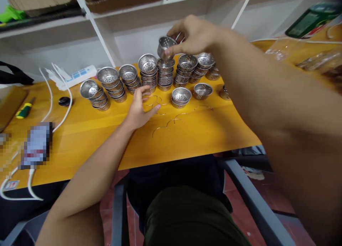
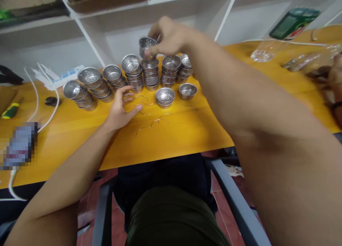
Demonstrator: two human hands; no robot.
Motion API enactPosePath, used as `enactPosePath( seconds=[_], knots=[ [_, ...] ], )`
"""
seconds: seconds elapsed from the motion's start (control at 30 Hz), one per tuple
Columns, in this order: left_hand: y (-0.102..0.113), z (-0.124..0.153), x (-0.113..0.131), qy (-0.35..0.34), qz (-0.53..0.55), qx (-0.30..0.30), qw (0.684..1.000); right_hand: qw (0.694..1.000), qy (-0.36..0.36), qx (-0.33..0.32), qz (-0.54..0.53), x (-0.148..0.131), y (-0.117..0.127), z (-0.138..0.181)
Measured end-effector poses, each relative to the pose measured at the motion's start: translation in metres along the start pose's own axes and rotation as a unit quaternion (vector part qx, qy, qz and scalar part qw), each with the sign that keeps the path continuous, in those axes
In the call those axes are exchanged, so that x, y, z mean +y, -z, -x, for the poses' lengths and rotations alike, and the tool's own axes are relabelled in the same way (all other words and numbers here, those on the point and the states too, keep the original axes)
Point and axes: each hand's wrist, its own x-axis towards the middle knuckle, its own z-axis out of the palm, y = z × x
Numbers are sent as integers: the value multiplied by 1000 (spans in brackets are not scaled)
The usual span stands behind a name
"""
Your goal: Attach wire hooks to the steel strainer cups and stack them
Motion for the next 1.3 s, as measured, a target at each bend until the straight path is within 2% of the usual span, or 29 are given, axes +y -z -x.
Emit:
enactPosePath(
  seconds=[0.1, 0.2, 0.53, 0.6, 0.7, 0.73, 0.8, 0.87, 0.93, 0.97, 1.07, 1.13, 1.3],
  knots=[
    [3, 0, 0, -7, -10, -7, 1000, 995, -9, -62, 75, -1, -4, -15],
    [4, -1, -1, -16, -16, -11, 1000, 992, -18, -90, 92, -2, -10, -19],
    [4, -2, 1, -13, -27, -28, 999, 991, -49, -105, 65, -5, -15, -9],
    [4, -1, 0, -11, -29, -25, 999, 997, -15, -62, 37, -4, -14, 0],
    [5, -1, 0, -16, -29, -25, 999, 997, 51, 49, -17, -7, -8, 28],
    [4, -1, 0, -18, -29, -27, 999, 997, 54, 50, -29, -9, -5, 41],
    [3, -1, 0, -20, -29, -29, 999, 999, 33, -29, -32, -13, -5, 67],
    [2, -1, 1, -15, -31, -33, 999, 989, 5, -148, 15, -13, -12, 90],
    [2, -2, 1, -7, -34, -39, 999, 976, -5, -206, 62, -8, -27, 104],
    [1, -2, 1, -5, -35, -40, 999, 974, -4, -215, 74, -5, -36, 108],
    [2, 0, -1, -4, -34, -42, 999, 976, 14, -204, 73, 4, -59, 110],
    [3, 1, -3, -1, -30, -48, 998, 983, 35, -170, 55, 5, -69, 110],
    [-2, 1, 3, 4, 16, -92, 996, 989, 91, -108, -29, -11, -85, 117]
  ],
)
